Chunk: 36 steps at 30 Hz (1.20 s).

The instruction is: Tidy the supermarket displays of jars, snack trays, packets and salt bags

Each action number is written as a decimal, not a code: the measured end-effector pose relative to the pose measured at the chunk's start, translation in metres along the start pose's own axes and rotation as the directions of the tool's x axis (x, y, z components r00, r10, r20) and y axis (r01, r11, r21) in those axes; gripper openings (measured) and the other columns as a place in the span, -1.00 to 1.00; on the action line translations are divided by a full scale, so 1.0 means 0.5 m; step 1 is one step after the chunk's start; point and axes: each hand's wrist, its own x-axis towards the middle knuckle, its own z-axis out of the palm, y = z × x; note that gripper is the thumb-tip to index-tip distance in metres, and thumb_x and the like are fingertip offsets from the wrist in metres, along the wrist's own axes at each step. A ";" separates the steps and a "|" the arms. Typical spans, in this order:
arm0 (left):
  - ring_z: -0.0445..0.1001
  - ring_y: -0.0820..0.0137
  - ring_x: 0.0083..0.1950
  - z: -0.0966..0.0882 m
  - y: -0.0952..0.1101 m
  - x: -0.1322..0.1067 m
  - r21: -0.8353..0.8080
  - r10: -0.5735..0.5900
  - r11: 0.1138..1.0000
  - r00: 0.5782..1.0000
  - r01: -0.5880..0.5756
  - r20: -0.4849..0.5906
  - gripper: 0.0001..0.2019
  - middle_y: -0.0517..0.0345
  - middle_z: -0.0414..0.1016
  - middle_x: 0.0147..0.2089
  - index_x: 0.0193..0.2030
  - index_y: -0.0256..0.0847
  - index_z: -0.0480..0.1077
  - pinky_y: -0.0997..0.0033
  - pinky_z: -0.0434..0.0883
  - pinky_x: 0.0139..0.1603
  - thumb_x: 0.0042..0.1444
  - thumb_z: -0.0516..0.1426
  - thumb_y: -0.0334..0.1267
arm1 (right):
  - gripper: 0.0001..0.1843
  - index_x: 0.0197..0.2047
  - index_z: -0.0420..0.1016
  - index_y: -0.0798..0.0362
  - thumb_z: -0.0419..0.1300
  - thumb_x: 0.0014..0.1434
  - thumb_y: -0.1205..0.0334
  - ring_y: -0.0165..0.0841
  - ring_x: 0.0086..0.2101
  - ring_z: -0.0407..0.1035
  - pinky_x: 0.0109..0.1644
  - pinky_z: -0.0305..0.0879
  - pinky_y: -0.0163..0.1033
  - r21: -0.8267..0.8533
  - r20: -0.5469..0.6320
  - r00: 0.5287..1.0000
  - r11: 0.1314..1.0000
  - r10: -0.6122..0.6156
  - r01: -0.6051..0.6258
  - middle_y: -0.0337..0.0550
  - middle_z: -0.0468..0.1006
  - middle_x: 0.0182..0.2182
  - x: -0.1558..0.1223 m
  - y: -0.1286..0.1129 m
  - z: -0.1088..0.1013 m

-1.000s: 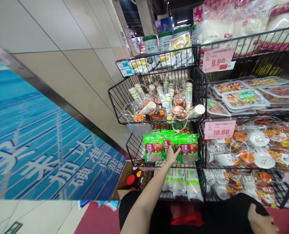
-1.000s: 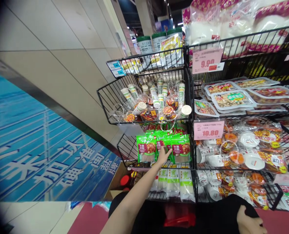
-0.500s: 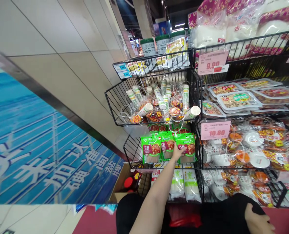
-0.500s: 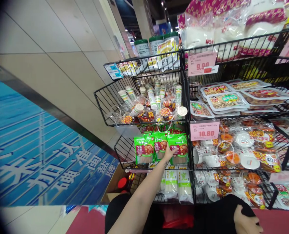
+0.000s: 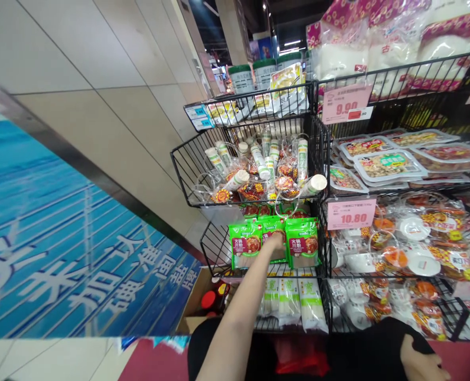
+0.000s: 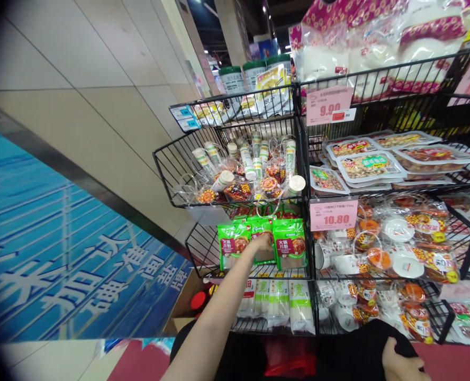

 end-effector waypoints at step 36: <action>0.53 0.25 0.02 -0.125 -0.034 0.075 0.639 -0.114 0.767 0.970 -0.051 0.215 -0.69 -0.01 0.53 0.03 -0.02 -0.29 0.47 0.10 0.50 0.06 0.19 0.27 -0.14 | 0.21 0.44 -0.01 0.31 -0.11 0.03 -0.51 0.43 0.27 0.02 0.28 0.04 0.45 -0.028 -0.020 1.000 1.000 0.014 -0.014 0.57 0.09 0.28 0.016 0.001 0.017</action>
